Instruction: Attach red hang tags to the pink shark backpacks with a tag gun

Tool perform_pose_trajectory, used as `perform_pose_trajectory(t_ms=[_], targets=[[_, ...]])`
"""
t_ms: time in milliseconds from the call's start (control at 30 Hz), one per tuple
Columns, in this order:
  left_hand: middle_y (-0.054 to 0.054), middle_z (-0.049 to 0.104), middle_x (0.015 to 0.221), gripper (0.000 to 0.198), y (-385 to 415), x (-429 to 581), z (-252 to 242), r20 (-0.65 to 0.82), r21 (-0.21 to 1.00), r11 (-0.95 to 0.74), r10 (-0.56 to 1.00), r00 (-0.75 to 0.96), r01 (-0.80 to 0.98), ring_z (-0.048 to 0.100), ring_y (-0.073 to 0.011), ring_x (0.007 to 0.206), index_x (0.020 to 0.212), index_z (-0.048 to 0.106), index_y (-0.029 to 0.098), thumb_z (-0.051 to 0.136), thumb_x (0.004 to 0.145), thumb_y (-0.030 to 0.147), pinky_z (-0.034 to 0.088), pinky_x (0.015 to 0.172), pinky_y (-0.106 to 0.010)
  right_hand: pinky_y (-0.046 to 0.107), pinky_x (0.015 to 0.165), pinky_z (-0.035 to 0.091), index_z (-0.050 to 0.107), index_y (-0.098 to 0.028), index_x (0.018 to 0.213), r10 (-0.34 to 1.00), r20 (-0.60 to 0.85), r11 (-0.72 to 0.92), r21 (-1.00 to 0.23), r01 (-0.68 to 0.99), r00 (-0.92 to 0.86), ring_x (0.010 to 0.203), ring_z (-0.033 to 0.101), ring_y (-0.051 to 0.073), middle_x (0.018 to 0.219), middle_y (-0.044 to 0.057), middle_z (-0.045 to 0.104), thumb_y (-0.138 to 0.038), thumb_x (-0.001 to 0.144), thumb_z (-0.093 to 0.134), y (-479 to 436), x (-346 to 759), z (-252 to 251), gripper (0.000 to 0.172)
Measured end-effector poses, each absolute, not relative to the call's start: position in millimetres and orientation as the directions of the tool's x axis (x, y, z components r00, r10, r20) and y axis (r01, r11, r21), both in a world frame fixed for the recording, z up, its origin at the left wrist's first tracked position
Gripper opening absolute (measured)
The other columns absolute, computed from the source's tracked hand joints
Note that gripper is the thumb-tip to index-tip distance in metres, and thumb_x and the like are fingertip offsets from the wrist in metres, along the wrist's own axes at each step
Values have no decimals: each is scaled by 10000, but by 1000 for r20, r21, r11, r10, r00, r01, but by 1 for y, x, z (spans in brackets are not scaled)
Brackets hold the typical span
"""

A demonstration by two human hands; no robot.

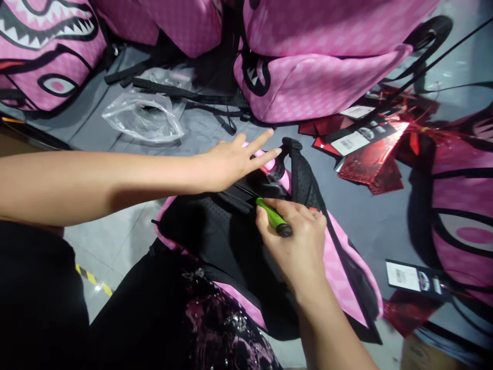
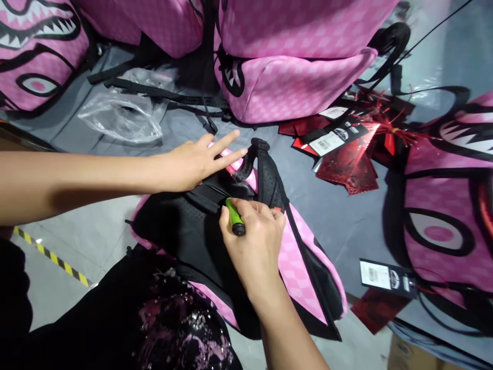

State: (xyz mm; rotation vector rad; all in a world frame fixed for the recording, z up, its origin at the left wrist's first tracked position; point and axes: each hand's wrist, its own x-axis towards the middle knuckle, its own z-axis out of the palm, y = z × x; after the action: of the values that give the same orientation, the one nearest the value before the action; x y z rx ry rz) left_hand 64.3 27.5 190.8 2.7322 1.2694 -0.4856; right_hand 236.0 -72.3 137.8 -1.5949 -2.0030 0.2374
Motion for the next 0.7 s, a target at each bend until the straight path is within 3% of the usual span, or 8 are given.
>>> perform_pose_trajectory(t_ms=[133,200,300,433,700], targets=[[-156,-157,1642,1085,27,56,196,-334,-81,-532,811,480,843,344,-390,1367,1575,-85,307,597,764,77,498,894,-405,367,808,364,720,-202,939,925,352,306,-475,825,-141,844,693,219,888,38,756,-338,893,595,-74,240,139,191],[-207,-66,1635,1141,29,53,197,-372,-70,-450,840,396,890,493,-357,1260,1559,-149,325,636,760,109,508,850,-375,376,813,372,724,-203,931,922,365,310,-488,816,-131,837,694,225,878,39,755,-354,893,595,-74,242,139,203],[-233,153,1584,1122,32,52,197,-399,-30,-461,819,412,887,639,-266,1050,1560,-148,320,638,781,133,514,816,-341,382,821,406,735,-211,939,933,340,302,-573,762,-114,830,699,223,883,36,757,-356,879,615,-70,238,138,197],[-254,227,1531,1076,34,52,196,-393,-7,-488,804,446,873,651,-268,1047,1578,-87,254,633,788,129,513,822,-337,370,844,463,736,-214,991,955,260,293,-740,605,-144,878,704,208,953,31,759,-354,869,642,-60,220,134,207],[-268,237,1525,990,38,50,195,-397,71,-487,787,472,871,638,-290,1086,1588,-25,238,575,812,98,504,829,-347,387,853,460,741,-212,978,956,289,254,-750,611,-42,870,696,214,937,37,756,-353,871,648,-56,190,126,200]])
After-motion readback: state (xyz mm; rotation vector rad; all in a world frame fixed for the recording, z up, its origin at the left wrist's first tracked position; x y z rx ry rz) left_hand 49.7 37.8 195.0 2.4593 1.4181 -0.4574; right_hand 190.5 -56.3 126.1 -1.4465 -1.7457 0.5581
